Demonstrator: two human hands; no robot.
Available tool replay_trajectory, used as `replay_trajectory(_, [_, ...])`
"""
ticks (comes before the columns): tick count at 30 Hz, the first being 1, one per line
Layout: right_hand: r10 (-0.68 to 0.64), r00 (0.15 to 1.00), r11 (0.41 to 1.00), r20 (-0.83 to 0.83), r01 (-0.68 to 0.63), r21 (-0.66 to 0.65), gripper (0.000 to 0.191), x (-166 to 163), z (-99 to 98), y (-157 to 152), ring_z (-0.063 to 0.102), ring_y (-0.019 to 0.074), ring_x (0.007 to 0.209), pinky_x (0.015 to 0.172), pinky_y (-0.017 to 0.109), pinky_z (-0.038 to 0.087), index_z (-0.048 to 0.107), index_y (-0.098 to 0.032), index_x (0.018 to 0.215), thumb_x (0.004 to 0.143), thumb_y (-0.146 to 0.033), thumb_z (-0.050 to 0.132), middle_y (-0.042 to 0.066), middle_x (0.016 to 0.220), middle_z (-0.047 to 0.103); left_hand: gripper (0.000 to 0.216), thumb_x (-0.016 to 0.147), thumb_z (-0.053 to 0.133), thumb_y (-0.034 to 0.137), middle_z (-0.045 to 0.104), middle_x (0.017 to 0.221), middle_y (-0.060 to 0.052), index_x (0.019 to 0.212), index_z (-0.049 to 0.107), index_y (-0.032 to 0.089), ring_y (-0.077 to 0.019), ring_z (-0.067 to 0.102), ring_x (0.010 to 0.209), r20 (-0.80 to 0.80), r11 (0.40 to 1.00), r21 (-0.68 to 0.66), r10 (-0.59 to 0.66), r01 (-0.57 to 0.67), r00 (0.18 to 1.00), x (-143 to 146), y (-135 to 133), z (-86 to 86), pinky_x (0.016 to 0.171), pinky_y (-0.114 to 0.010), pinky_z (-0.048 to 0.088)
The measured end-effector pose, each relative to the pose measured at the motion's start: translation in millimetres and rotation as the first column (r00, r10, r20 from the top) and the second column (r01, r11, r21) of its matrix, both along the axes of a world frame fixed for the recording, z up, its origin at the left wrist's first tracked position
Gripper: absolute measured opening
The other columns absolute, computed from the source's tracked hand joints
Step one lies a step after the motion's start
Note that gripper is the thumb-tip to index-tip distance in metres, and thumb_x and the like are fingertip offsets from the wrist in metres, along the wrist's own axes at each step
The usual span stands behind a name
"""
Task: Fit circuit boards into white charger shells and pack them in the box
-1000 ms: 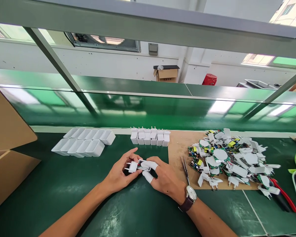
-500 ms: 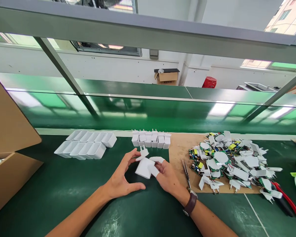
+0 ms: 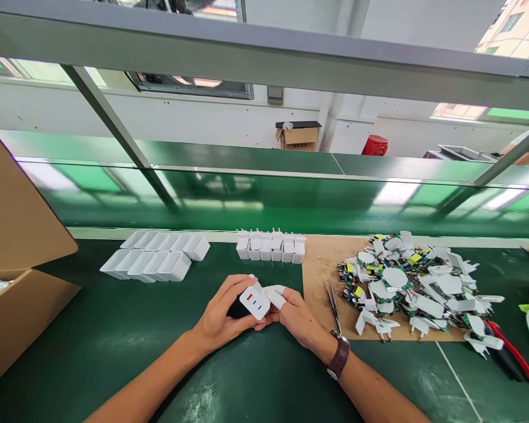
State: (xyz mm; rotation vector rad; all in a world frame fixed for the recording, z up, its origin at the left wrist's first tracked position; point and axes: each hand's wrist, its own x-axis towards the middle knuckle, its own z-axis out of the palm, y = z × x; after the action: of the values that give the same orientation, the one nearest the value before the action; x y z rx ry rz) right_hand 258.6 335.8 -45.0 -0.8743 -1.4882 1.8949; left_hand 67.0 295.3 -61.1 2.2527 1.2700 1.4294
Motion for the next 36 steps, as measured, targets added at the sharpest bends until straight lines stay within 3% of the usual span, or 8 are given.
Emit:
replay_trajectory(5, [0.018,1.0,1.0,-0.018,-0.018,-0.002,0.048,1.9,-1.7,1.4,0.07,0.0208,0.067,0.061,0.036,0.063,0.072,-0.024,0.1,0.093,-0.07,0.058,0.004,0.082,0.074,0.065,0.088,0.081,0.031,0.062,0.125,-0.015,0.145,0.05,0.025,-0.0289,0.067,0.112,0.011,0.999,-0.018,-0.026,0.027,1.0,-2.4,-0.6,-2.3,0.093,-0.044,0.06])
replay_trajectory(8, [-0.082,0.995,0.982,0.059,0.07,0.178,0.04,6.0,-2.0,2.6,0.071,0.0206,0.074,0.071,0.037,0.064,0.069,-0.025,0.107,0.097,-0.062,0.058,0.004,0.087,0.074,0.076,0.082,0.084,0.051,0.062,0.13,-0.017,0.145,0.051,0.024,-0.0327,0.066,0.117,0.074,0.993,-0.11,-0.038,0.046,0.997,-6.0,-1.3,-2.7,0.097,-0.049,0.059])
replay_trajectory(12, [-0.308,0.935,0.799,0.177,0.153,0.582,0.024,12.6,-2.9,1.0,0.068,0.0221,0.088,0.087,0.041,0.061,0.062,-0.025,0.115,0.095,-0.04,0.065,0.004,0.096,0.069,0.06,0.095,0.069,0.049,0.066,0.133,-0.014,0.148,0.051,0.024,-0.0282,0.067,0.119,0.24,0.939,-0.344,0.066,0.022,0.968,-9.0,1.0,-1.3,0.1,-0.046,0.058])
replay_trajectory(15, [-0.363,0.9,0.685,0.241,0.082,0.723,0.041,17.4,-7.1,-0.2,0.064,0.0227,0.091,0.086,0.043,0.059,0.054,-0.025,0.126,0.088,-0.028,0.069,0.005,0.104,0.063,0.039,0.1,0.062,0.044,0.073,0.124,-0.01,0.134,0.064,0.024,-0.0244,0.07,0.112,0.322,0.884,-0.464,0.108,0.057,0.941,-9.3,5.1,-0.4,0.1,-0.042,0.058])
replay_trajectory(19, [-0.2,0.914,0.776,0.352,-0.071,0.627,0.087,22.0,-13.8,1.9,0.061,0.0192,0.08,0.078,0.04,0.06,0.033,-0.025,0.155,0.08,-0.026,0.078,0.003,0.104,0.061,0.025,0.091,0.075,0.045,0.076,0.111,-0.01,0.1,0.074,0.021,-0.0243,0.073,0.105,0.394,0.881,-0.465,0.117,0.088,0.912,-9.0,8.2,-0.2,0.095,-0.04,0.059])
replay_trajectory(22, [-0.031,0.914,0.857,0.404,-0.183,0.481,0.092,21.7,-13.7,3.0,0.061,0.0179,0.074,0.076,0.038,0.059,0.027,-0.026,0.16,0.083,-0.024,0.077,-0.003,0.088,0.06,0.022,0.086,0.082,0.04,0.074,0.122,-0.014,0.086,0.071,0.02,-0.0284,0.071,0.114,0.455,0.887,-0.423,0.032,0.184,0.89,-10.2,7.3,2.5,0.1,-0.045,0.058])
replay_trajectory(29, [-0.031,0.944,0.896,0.327,-0.119,0.428,0.093,16.7,-7.5,0.2,0.068,0.0233,0.095,0.084,0.041,0.06,0.031,-0.024,0.157,0.08,-0.034,0.082,0.01,0.125,0.062,0.018,0.096,0.071,0.03,0.073,0.132,-0.015,0.112,0.078,0.026,-0.0341,0.057,0.14,0.339,0.774,-0.423,-0.347,0.471,0.874,-14.2,4.6,17.9,0.111,-0.06,0.05])
replay_trajectory(36, [-0.038,0.925,0.879,0.377,-0.149,0.453,0.1,16.6,-15.9,3.3,0.066,0.0251,0.097,0.085,0.043,0.057,0.03,-0.024,0.157,0.072,-0.023,0.083,0.011,0.13,0.057,0.023,0.081,0.088,0.026,0.072,0.112,-0.01,0.099,0.074,0.023,-0.0241,0.073,0.103,0.101,0.969,-0.183,-0.149,0.165,0.984,4.2,1.4,16.9,0.086,-0.038,0.063])
